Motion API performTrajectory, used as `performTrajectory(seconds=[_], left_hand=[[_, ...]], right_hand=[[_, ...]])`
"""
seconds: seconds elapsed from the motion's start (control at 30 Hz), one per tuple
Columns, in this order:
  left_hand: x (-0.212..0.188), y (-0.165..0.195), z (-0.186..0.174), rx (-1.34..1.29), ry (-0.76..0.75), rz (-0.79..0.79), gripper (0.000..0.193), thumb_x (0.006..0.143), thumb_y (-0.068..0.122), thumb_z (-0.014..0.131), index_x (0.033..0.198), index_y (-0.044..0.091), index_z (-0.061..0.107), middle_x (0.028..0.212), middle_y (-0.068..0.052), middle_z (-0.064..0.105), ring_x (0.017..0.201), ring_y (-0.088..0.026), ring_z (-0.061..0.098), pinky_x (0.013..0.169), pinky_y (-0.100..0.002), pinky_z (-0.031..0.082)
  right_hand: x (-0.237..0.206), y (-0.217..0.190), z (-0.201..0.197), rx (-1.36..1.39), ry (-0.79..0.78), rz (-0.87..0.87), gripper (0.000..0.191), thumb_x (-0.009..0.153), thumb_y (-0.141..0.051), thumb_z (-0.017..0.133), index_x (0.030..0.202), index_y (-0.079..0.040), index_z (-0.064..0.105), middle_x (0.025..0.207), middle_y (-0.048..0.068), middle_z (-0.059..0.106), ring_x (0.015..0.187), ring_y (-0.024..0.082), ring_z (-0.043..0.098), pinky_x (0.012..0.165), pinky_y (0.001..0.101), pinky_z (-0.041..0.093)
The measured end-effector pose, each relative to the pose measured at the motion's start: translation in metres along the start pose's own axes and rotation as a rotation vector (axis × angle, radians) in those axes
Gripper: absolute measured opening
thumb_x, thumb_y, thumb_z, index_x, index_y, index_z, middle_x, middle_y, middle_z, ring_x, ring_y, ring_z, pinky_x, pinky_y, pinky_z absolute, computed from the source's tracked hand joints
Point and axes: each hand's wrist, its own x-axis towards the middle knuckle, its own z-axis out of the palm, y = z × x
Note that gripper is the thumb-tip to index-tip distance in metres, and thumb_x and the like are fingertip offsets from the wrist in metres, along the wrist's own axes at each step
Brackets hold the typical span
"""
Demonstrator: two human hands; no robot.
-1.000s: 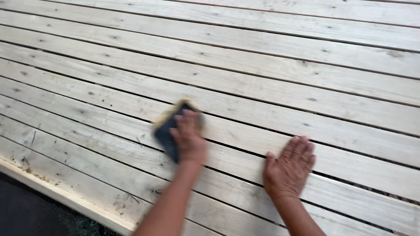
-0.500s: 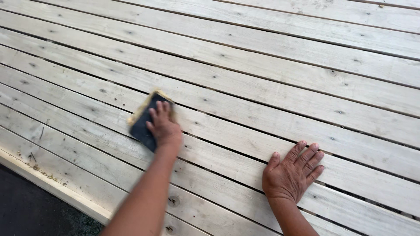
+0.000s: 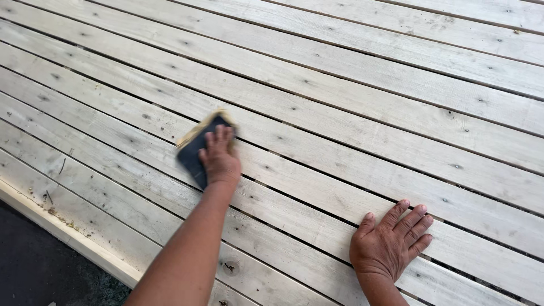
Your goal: The person sands the slatted wooden surface of a large furniture frame using a sanding block wrapped in sandpaper, moving it back and forth across the planks while steadying the frame with the other hand. They work across different sections of the panel, repositioning the sandpaper and continuing to sand the wood surface.
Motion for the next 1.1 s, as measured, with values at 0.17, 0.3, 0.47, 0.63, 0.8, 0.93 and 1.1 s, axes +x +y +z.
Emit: performTrajectory(seconds=[0.17,0.3,0.47,0.63,0.8,0.93,1.1], left_hand=[[-0.096,0.037,0.044,0.375,0.133,0.392,0.063,0.098,-0.002,0.039,0.159,0.015,0.036,0.168,-0.013,0.032,0.159,-0.035,0.017,0.129,-0.058,0.004],[-0.189,0.038,0.097,0.441,-0.401,0.641,0.069,0.088,0.003,0.043,0.156,0.016,0.037,0.167,-0.007,0.027,0.157,-0.033,0.016,0.123,-0.058,0.003],[-0.118,-0.025,0.02,0.548,0.013,0.506,0.067,0.096,0.001,0.038,0.156,0.029,0.045,0.169,0.002,0.032,0.159,-0.024,0.022,0.128,-0.052,0.006],[-0.079,-0.021,-0.02,0.579,0.207,0.138,0.063,0.094,0.007,0.048,0.156,0.02,0.039,0.167,-0.005,0.028,0.156,-0.031,0.016,0.123,-0.055,0.005],[-0.191,0.024,0.066,0.438,-0.086,0.492,0.076,0.086,-0.006,0.046,0.158,0.017,0.04,0.169,-0.007,0.029,0.157,-0.032,0.015,0.125,-0.056,0.005],[-0.21,-0.008,0.063,0.526,-0.389,0.745,0.076,0.085,-0.004,0.046,0.158,0.018,0.04,0.168,-0.005,0.031,0.157,-0.03,0.018,0.124,-0.057,0.007],[-0.12,-0.059,-0.027,0.581,0.11,0.358,0.064,0.097,0.003,0.043,0.157,0.028,0.043,0.168,0.0,0.032,0.156,-0.028,0.022,0.126,-0.055,0.012]], right_hand=[[0.001,-0.003,0.0,0.008,-0.011,0.0,0.082,0.099,-0.05,0.028,0.162,0.0,0.011,0.169,0.027,-0.005,0.157,0.041,-0.015,0.121,0.0569,-0.013],[-0.002,-0.006,-0.003,0.021,-0.036,0.028,0.083,0.098,-0.05,0.031,0.163,-0.001,0.012,0.171,0.026,-0.004,0.158,0.04,-0.014,0.123,0.0571,-0.011],[0.0,-0.005,-0.004,0.026,-0.025,0.01,0.083,0.099,-0.049,0.031,0.162,0.0,0.01,0.169,0.027,-0.004,0.156,0.041,-0.014,0.121,0.0581,-0.011],[0.0,-0.006,-0.005,0.057,-0.034,0.008,0.083,0.099,-0.049,0.031,0.162,0.001,0.01,0.17,0.028,-0.005,0.157,0.043,-0.014,0.122,0.0589,-0.011],[0.002,-0.007,-0.008,0.046,-0.037,0.014,0.084,0.099,-0.05,0.031,0.162,0.001,0.01,0.17,0.028,-0.005,0.157,0.042,-0.014,0.122,0.0584,-0.011],[0.002,-0.006,-0.006,0.026,-0.042,0.022,0.084,0.099,-0.049,0.031,0.163,0.0,0.01,0.17,0.027,-0.005,0.157,0.041,-0.014,0.122,0.0575,-0.011],[0.001,-0.002,-0.006,0.025,-0.044,0.007,0.083,0.1,-0.049,0.031,0.163,0.0,0.01,0.17,0.027,-0.005,0.157,0.04,-0.014,0.122,0.0572,-0.011]])
